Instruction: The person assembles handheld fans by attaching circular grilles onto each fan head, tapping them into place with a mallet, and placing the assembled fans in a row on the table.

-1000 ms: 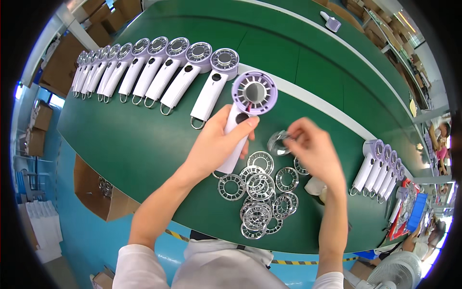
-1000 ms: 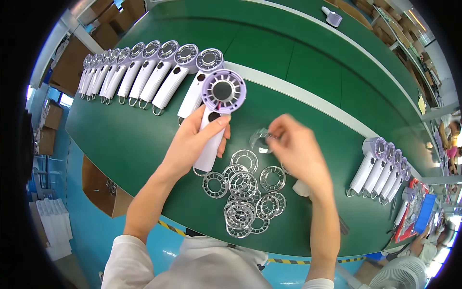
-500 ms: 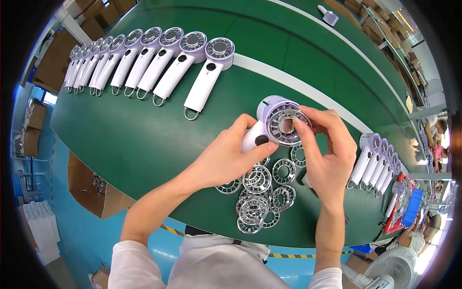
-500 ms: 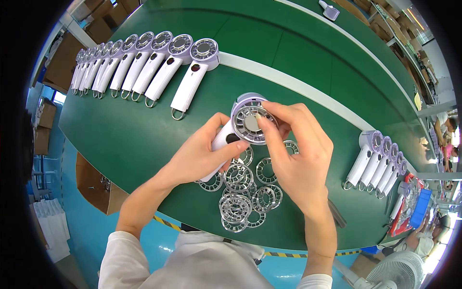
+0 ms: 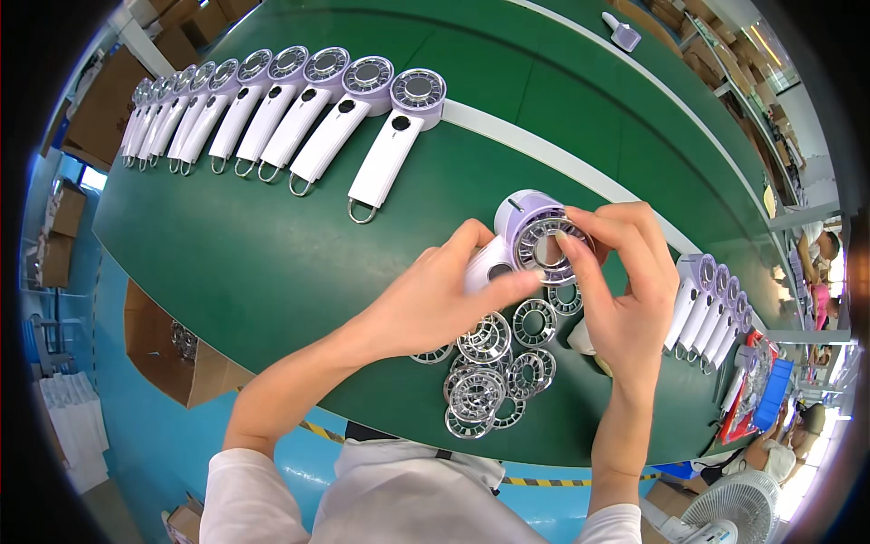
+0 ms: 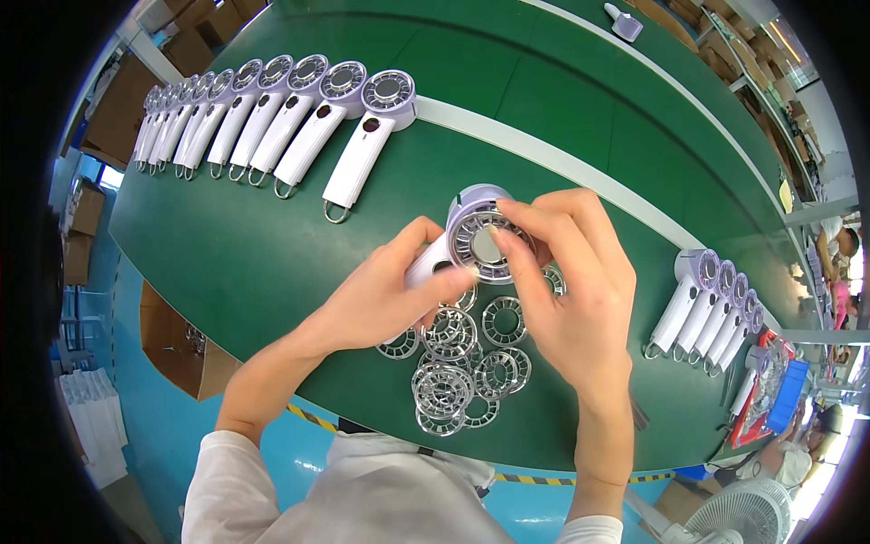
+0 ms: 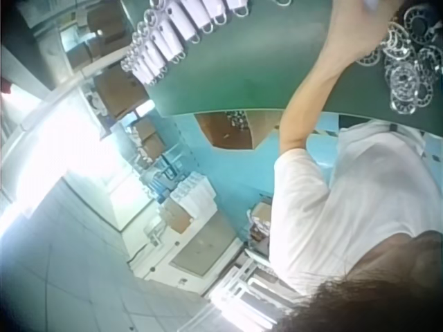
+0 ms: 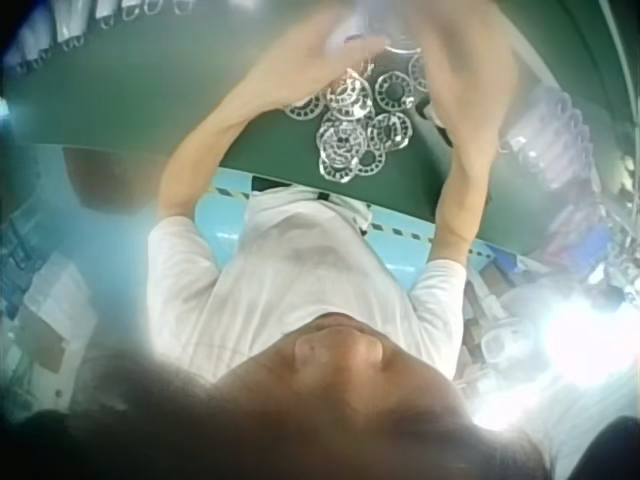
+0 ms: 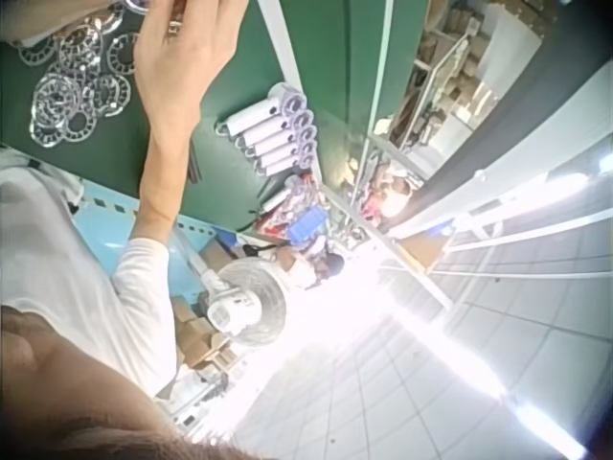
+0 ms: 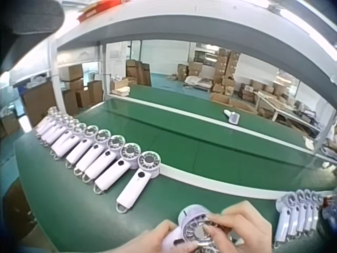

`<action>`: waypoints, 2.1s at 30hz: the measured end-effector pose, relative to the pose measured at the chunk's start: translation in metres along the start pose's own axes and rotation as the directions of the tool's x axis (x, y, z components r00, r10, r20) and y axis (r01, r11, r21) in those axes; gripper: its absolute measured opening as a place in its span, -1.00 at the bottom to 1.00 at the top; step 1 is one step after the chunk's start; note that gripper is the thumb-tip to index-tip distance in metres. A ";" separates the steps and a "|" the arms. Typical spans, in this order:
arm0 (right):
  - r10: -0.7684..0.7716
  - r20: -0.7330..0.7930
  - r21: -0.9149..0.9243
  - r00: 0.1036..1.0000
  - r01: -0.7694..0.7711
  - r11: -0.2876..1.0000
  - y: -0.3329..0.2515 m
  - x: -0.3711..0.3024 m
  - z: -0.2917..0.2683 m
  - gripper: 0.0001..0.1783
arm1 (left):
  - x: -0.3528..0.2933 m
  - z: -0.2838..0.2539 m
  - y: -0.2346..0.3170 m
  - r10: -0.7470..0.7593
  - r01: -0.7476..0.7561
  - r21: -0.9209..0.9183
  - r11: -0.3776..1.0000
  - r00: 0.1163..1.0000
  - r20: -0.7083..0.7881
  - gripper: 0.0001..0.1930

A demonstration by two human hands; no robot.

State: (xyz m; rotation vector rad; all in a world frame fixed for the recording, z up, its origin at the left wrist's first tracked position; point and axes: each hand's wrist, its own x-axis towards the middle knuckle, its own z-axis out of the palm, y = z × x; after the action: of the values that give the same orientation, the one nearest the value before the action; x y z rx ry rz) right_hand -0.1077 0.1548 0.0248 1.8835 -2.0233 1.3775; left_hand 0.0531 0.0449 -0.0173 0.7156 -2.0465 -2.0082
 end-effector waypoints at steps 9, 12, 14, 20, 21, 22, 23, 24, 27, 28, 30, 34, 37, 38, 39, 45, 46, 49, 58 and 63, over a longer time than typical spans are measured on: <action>0.383 0.152 0.240 0.911 -0.410 0.880 0.012 0.002 -0.003 -0.42 | -0.001 -0.006 0.001 0.081 -0.080 0.056 0.995 0.996 -0.022 -0.59; 0.445 0.539 0.503 0.715 -0.697 0.511 0.017 0.002 -0.013 -0.23 | 0.000 -0.007 0.000 0.128 -0.126 0.075 0.989 0.991 -0.031 -0.60; 0.287 0.528 0.514 0.799 -0.570 0.642 0.024 -0.001 -0.007 -0.24 | 0.001 -0.008 -0.001 0.150 -0.147 0.070 0.987 0.988 -0.044 -0.61; 0.364 0.441 0.466 0.820 -0.556 0.688 0.019 -0.005 -0.003 -0.25 | 0.010 -0.011 0.000 0.070 -0.070 0.011 0.997 0.998 -0.008 -0.62; 0.381 0.422 0.449 0.823 -0.554 0.701 0.021 -0.005 -0.004 -0.25 | 0.014 -0.010 0.001 0.076 -0.077 -0.017 0.997 0.997 -0.010 -0.58; 0.402 0.420 0.431 0.814 -0.569 0.701 0.026 -0.005 -0.005 -0.24 | 0.020 -0.013 0.004 0.035 -0.035 0.007 0.999 0.999 0.012 -0.55; 0.435 0.338 0.316 0.834 -0.536 0.783 0.030 -0.014 -0.015 -0.24 | 0.030 -0.013 0.010 -0.002 0.001 0.026 1.000 0.999 0.046 -0.53; 0.439 0.277 0.205 0.855 -0.499 0.842 0.034 -0.022 -0.017 -0.24 | 0.036 -0.021 0.012 -0.023 0.019 0.073 0.997 0.998 0.057 -0.50; 0.442 0.159 0.061 0.883 -0.456 0.888 0.041 -0.068 -0.057 -0.41 | 0.059 -0.035 0.012 -0.079 0.066 0.176 0.982 0.994 0.070 -0.38; 0.496 0.089 -0.053 0.864 -0.493 0.868 0.038 -0.088 -0.072 -0.48 | 0.067 -0.035 0.013 -0.090 0.075 0.186 0.980 0.993 0.072 -0.36; 0.582 -0.010 -0.249 0.813 -0.565 0.786 0.030 -0.130 -0.094 -0.59 | 0.084 -0.038 0.009 -0.093 0.078 0.151 0.985 0.992 0.091 -0.34; 0.650 -0.091 -0.287 0.754 -0.645 0.708 0.022 -0.197 -0.107 -0.68 | 0.097 -0.035 0.003 -0.094 0.072 0.213 0.974 0.991 0.097 -0.33; 0.633 -0.216 -0.279 0.743 -0.668 0.690 0.014 -0.186 -0.100 -0.72 | 0.095 -0.026 0.002 -0.019 0.002 0.182 0.983 0.995 0.095 -0.38; 0.644 -0.221 -0.206 0.733 -0.680 0.703 0.012 -0.174 -0.093 -0.71 | 0.093 -0.023 0.003 -0.021 0.000 0.180 0.984 0.993 0.113 -0.38; 0.629 -0.195 -0.112 0.753 -0.654 0.748 0.015 -0.167 -0.087 -0.63 | 0.090 -0.019 0.006 0.022 -0.040 0.172 0.984 0.994 0.108 -0.39; 0.620 0.213 0.598 0.755 -0.603 0.528 0.017 -0.066 -0.037 -0.10 | 0.062 -0.008 0.025 0.068 -0.113 0.179 0.977 0.967 0.245 -0.53; 0.619 0.283 0.669 0.733 -0.613 0.420 0.017 -0.051 -0.033 -0.08 | 0.057 -0.006 0.027 0.082 -0.132 0.177 0.975 0.961 0.263 -0.54; 0.562 0.278 0.622 0.779 -0.592 0.513 0.020 -0.035 -0.028 -0.03 | 0.053 -0.001 0.032 0.176 -0.242 0.186 0.952 0.934 0.311 -0.54; 0.560 0.286 0.606 0.778 -0.599 0.523 0.017 -0.033 -0.029 0.04 | 0.059 -0.006 0.026 0.272 -0.365 0.257 0.895 0.902 0.334 -0.55; 0.589 0.281 0.414 0.758 -0.649 0.638 0.029 -0.060 -0.040 0.01 | 0.068 -0.012 0.016 0.098 -0.159 0.212 0.964 0.957 0.271 -0.51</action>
State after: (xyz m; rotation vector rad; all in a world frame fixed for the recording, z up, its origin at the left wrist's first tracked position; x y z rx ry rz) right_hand -0.1363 0.2224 -0.0016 1.4423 -2.7654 2.1656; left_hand -0.0035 0.0023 -0.0140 0.3555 -2.4359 -1.8944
